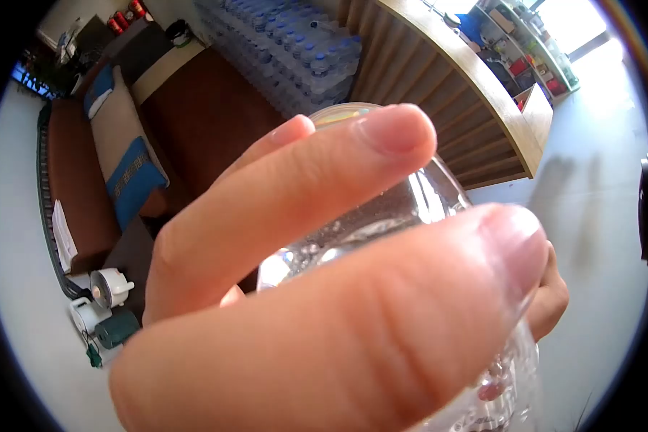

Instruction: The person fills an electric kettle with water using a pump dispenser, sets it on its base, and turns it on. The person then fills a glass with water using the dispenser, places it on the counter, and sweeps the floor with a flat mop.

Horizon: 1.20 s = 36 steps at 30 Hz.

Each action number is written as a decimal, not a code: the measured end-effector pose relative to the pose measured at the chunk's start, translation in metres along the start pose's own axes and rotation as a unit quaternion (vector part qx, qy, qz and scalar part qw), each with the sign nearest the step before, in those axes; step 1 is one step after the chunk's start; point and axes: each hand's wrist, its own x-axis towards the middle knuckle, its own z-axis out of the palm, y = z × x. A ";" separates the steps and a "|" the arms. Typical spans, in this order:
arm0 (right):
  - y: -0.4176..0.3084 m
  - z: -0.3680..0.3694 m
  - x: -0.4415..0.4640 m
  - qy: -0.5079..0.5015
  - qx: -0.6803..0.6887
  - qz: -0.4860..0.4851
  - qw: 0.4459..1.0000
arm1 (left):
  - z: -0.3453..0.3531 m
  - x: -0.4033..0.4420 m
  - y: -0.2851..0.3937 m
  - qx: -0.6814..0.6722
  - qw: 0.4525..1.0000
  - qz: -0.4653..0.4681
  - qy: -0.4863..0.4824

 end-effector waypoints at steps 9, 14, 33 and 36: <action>0.044 -0.043 0.007 0.018 -0.061 0.043 0.997 | 0.006 0.085 -0.057 0.003 0.997 -0.066 0.045; 0.060 -0.040 0.012 0.136 -0.099 0.166 0.972 | 0.015 0.112 -0.126 0.082 0.991 0.098 -0.038; 0.121 -0.190 -0.065 0.269 -0.450 0.432 0.734 | 0.193 0.196 -0.335 -0.046 0.951 0.087 -0.294; 0.125 -0.252 -0.071 0.240 -0.464 0.443 0.729 | 0.237 0.218 -0.348 -0.021 0.953 0.091 -0.288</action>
